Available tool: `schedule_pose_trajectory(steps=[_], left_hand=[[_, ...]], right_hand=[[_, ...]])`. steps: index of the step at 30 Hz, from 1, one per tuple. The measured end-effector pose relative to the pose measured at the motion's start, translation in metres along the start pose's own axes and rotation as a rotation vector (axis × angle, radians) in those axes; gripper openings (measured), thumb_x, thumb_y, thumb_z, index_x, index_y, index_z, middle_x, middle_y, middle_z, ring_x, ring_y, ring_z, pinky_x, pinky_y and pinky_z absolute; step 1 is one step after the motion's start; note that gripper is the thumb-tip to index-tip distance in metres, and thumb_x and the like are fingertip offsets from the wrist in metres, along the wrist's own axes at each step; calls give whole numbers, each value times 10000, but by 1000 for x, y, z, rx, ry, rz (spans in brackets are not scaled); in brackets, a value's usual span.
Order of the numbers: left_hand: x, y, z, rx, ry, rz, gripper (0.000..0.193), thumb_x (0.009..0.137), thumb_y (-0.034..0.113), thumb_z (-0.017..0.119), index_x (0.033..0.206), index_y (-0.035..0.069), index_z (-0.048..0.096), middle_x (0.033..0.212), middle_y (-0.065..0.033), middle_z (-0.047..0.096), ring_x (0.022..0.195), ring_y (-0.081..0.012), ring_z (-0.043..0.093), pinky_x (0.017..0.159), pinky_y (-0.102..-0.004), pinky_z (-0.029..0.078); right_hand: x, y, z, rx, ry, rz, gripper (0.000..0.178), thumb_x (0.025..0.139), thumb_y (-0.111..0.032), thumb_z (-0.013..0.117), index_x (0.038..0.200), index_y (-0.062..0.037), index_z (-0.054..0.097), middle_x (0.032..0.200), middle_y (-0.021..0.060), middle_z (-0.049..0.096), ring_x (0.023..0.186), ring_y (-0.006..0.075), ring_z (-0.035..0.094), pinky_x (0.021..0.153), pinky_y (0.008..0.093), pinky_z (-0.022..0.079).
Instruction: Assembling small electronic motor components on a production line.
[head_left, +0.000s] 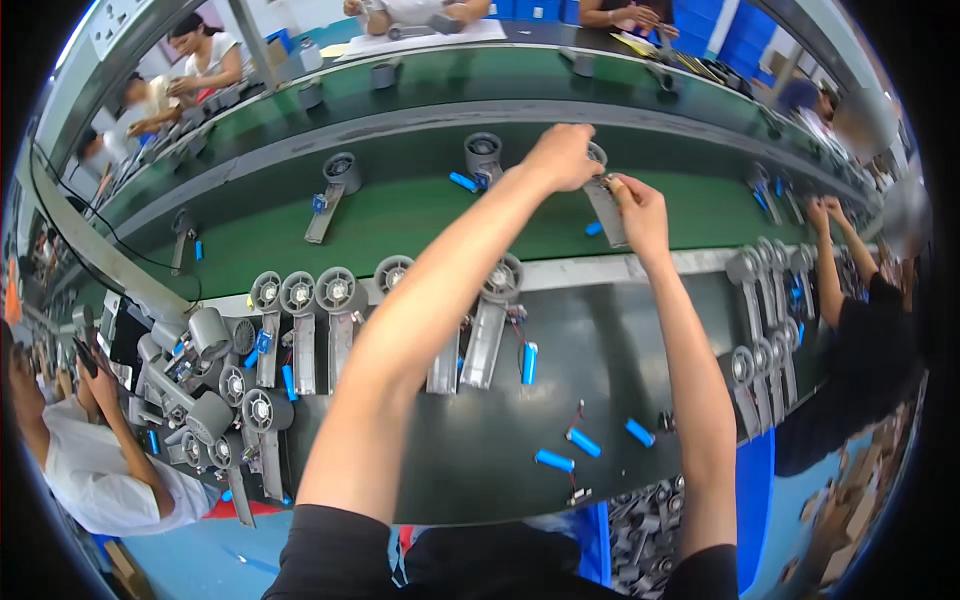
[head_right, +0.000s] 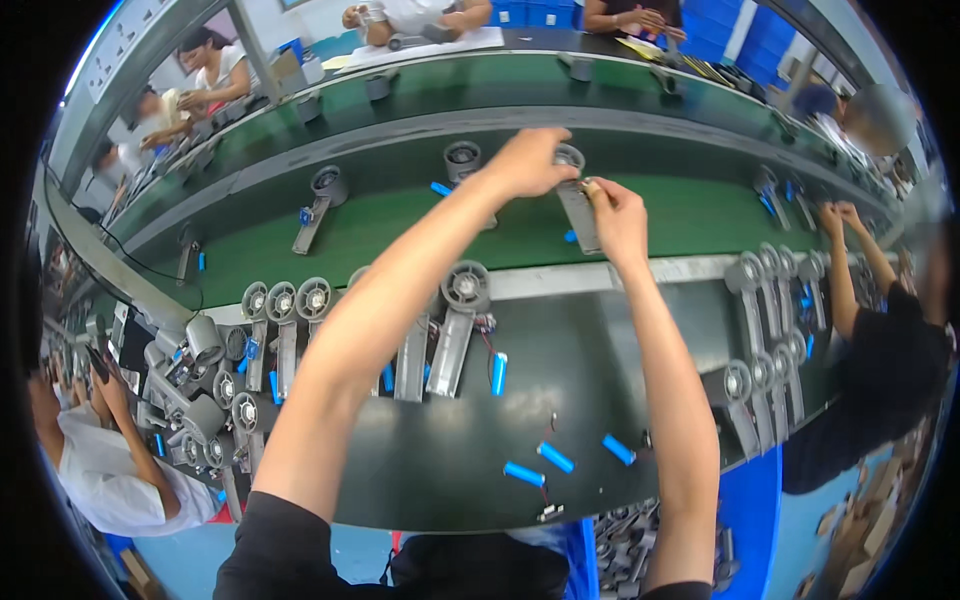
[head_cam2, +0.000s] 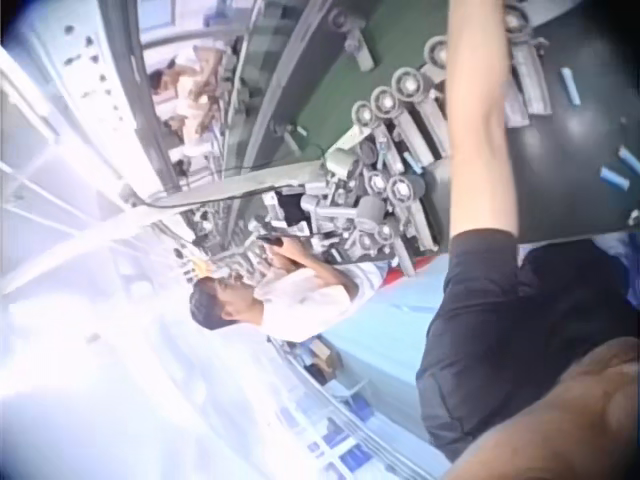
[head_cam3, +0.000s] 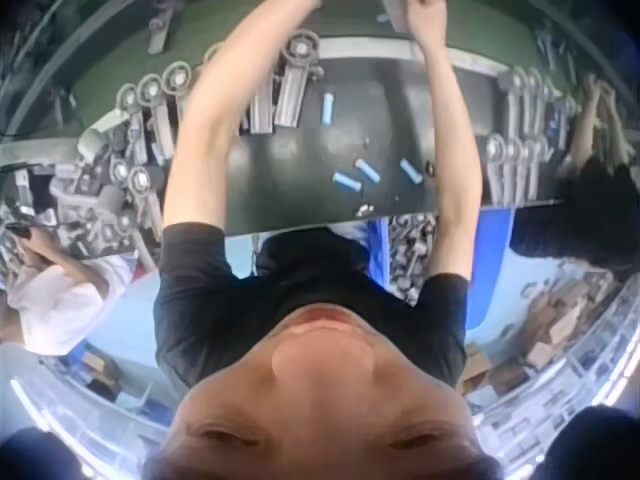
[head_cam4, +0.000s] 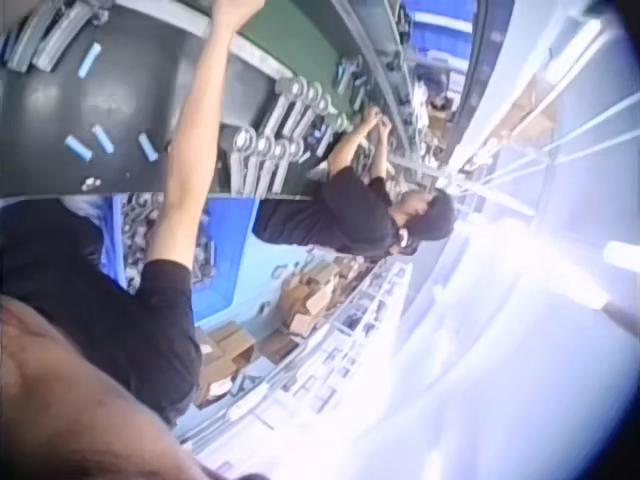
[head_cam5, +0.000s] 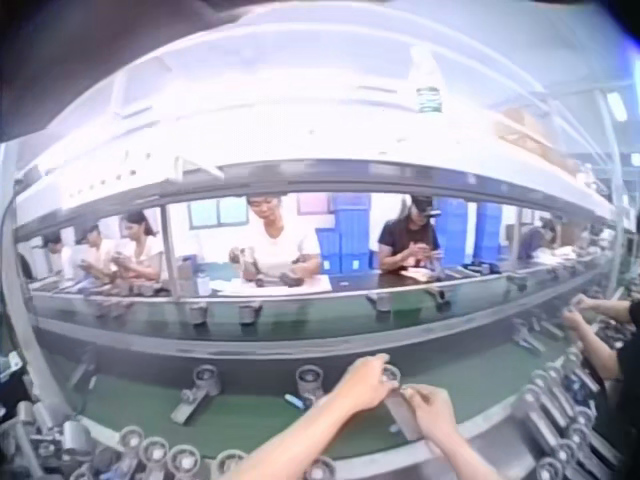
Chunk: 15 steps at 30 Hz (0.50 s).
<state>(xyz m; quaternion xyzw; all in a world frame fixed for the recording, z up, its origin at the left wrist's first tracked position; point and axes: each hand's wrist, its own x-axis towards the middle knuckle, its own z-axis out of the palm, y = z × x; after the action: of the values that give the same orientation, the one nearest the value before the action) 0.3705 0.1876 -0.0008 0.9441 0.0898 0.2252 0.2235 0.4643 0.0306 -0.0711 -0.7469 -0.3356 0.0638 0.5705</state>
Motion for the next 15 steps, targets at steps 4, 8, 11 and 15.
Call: schedule_pose_trajectory(steps=[4,8,11,15], left_hand=[[26,-58,42,-65,31,-60,527,760,261,778,1177,-26,632,1202,-252,649,1155,-397,607,984,-465,490],[16,-90,31,139,-101,-99,570,849,464,699,1214,30,635,1300,-205,615,1217,-382,566,1018,-504,454],[5,-81,-16,170,-18,-91,481,874,443,679,1114,27,699,1161,-227,671,1117,-399,616,970,-465,487],[-39,-95,-85,277,-12,-150,390,904,383,636,1064,38,719,1103,-211,696,1061,-389,643,923,-453,508]], right_hand=[[45,33,25,-6,-42,43,335,956,-268,625,1135,0,719,910,135,749,818,157,690,757,301,522],[58,48,32,-162,-150,95,377,960,-307,633,1146,12,713,828,48,717,730,90,631,671,258,487],[46,46,-5,-380,-57,-10,422,949,-338,642,1166,18,698,968,122,751,868,181,698,806,308,523],[-5,2,-69,-464,-117,41,425,940,-308,640,1188,34,680,1053,186,736,967,207,699,859,315,514]])
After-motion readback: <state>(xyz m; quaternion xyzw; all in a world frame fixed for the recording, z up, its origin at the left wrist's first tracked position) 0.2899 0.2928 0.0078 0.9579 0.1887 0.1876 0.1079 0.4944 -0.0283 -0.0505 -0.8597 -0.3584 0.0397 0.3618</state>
